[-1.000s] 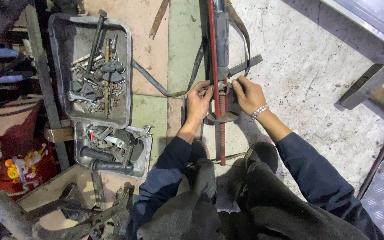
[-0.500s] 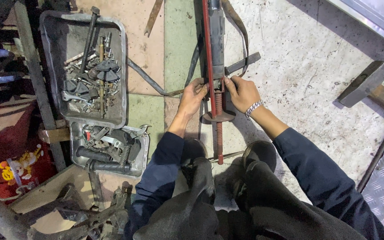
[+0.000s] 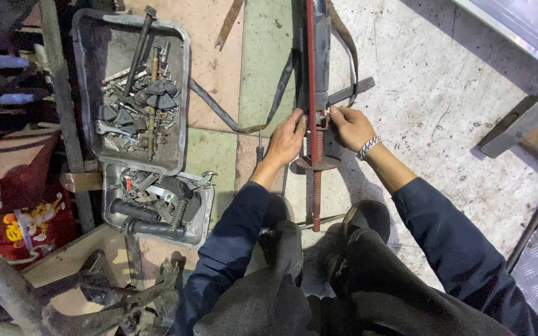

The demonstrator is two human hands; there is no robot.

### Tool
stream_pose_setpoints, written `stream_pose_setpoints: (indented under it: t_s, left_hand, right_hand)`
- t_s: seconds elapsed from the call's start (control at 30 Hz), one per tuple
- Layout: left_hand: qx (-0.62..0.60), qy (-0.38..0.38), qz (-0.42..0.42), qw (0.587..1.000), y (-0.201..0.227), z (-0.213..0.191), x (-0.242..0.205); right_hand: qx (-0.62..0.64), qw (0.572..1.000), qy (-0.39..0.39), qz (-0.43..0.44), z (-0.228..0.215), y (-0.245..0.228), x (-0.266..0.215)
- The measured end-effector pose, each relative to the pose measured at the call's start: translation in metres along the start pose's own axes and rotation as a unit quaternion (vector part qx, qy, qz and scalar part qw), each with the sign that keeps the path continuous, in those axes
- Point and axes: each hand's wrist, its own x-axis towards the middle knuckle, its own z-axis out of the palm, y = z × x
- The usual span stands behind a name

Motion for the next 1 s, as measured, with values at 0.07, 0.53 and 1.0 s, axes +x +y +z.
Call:
stream_pose_setpoints:
  t_s: [0.07, 0.53, 1.0]
  left_hand:
    - [-0.012, -0.001, -0.014, 1.0, -0.018, 0.004, 0.006]
    - [-0.108, 0.027, -0.03, 0.993, 0.013, -0.004, -0.006]
    - [-0.142, 0.023, -0.032, 0.989, -0.015, 0.002, 0.003]
  right_hand:
    - [-0.015, 1.0, 0.01, -0.003, 0.003, 0.001, 0.002]
    - [-0.123, 0.982, 0.07, -0.126, 0.005, -0.01, -0.014]
    - [0.109, 0.983, 0.042, -0.144, -0.008, -0.018, -0.025]
